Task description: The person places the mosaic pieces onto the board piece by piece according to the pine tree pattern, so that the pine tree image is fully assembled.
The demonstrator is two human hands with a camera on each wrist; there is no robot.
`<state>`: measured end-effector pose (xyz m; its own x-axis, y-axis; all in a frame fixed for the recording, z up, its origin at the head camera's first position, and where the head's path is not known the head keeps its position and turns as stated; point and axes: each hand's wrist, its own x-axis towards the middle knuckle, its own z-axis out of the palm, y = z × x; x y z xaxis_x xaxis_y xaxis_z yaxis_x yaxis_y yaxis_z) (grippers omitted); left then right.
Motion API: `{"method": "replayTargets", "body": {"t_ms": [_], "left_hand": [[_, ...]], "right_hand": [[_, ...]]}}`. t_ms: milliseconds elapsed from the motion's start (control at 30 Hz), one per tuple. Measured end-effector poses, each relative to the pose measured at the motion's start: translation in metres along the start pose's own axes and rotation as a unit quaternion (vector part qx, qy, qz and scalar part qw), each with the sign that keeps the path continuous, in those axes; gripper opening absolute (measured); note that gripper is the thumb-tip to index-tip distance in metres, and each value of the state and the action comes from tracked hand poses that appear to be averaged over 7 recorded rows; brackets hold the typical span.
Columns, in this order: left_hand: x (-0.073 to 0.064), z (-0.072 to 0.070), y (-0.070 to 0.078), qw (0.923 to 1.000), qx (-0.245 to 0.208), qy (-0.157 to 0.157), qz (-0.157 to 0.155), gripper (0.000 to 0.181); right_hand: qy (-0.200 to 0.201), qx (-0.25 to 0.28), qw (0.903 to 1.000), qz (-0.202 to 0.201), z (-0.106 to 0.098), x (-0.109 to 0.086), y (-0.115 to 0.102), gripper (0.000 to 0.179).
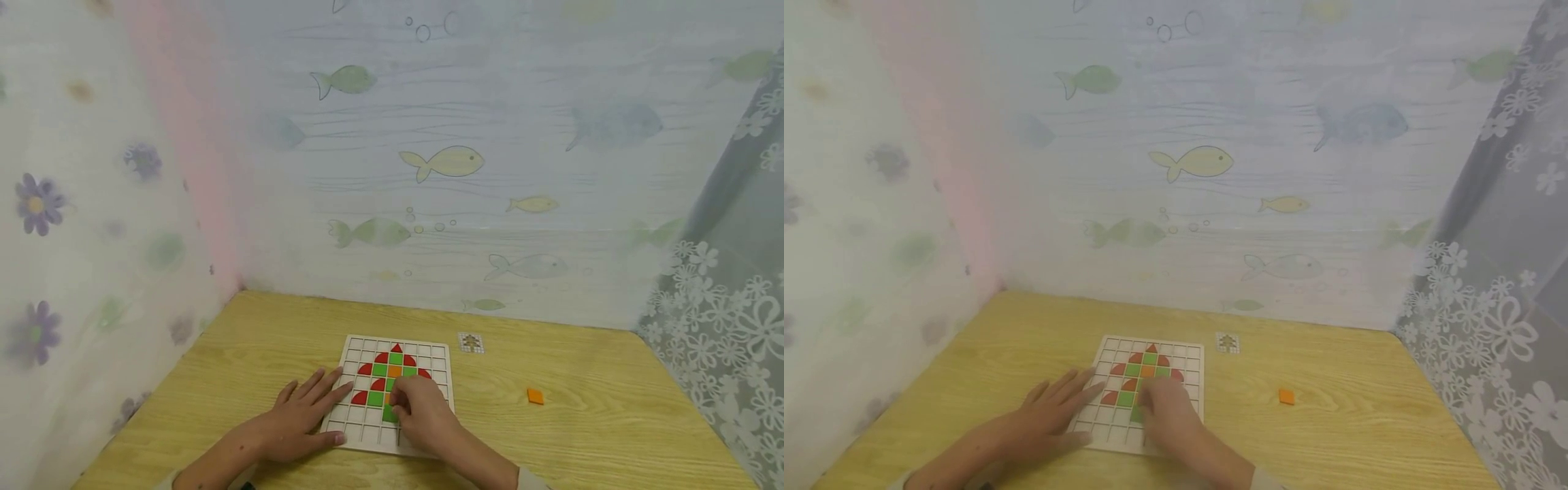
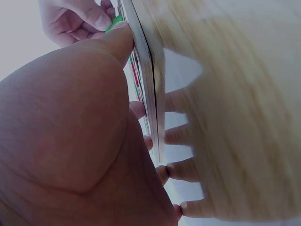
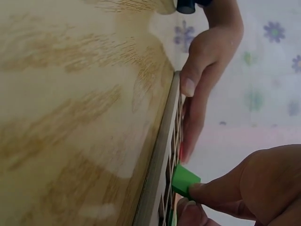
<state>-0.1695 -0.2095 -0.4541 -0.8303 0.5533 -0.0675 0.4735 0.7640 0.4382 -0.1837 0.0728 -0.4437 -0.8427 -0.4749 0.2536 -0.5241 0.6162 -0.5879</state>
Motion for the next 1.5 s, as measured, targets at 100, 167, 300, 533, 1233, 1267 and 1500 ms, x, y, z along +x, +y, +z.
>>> {"method": "replayTargets", "body": {"t_ms": [100,167,300,533,1233,1267,1500], "left_hand": [[0.000,0.000,0.000,1.0000,-0.003,-0.001,-0.002,0.083],[0.000,0.000,0.000,1.0000,-0.004,-0.001,-0.002,0.083],[0.001,0.000,0.000,1.0000,-0.002,0.000,0.000,0.083],[0.001,0.001,-0.001,1.0000,-0.003,0.001,-0.003,0.084],[0.002,-0.006,0.002,1.0000,0.001,-0.005,-0.004,0.083],[0.002,-0.007,0.002,1.0000,0.003,-0.006,-0.005,0.083],[0.003,-0.012,0.005,0.9999,0.008,-0.009,-0.007,0.083]], "right_hand": [[0.002,-0.006,1.0000,0.004,0.001,0.000,0.001,0.020],[0.003,-0.011,0.9999,0.007,0.002,0.000,0.001,0.019],[0.001,-0.011,0.9999,0.010,0.002,-0.001,0.001,0.018],[-0.007,0.027,0.9996,0.010,-0.001,0.002,0.004,0.022],[0.032,-0.012,0.9993,0.013,-0.004,-0.011,0.009,0.018],[0.036,-0.013,0.9991,0.017,-0.008,-0.014,0.010,0.018],[0.057,-0.036,0.9953,0.069,-0.034,-0.031,0.029,0.014]]}}
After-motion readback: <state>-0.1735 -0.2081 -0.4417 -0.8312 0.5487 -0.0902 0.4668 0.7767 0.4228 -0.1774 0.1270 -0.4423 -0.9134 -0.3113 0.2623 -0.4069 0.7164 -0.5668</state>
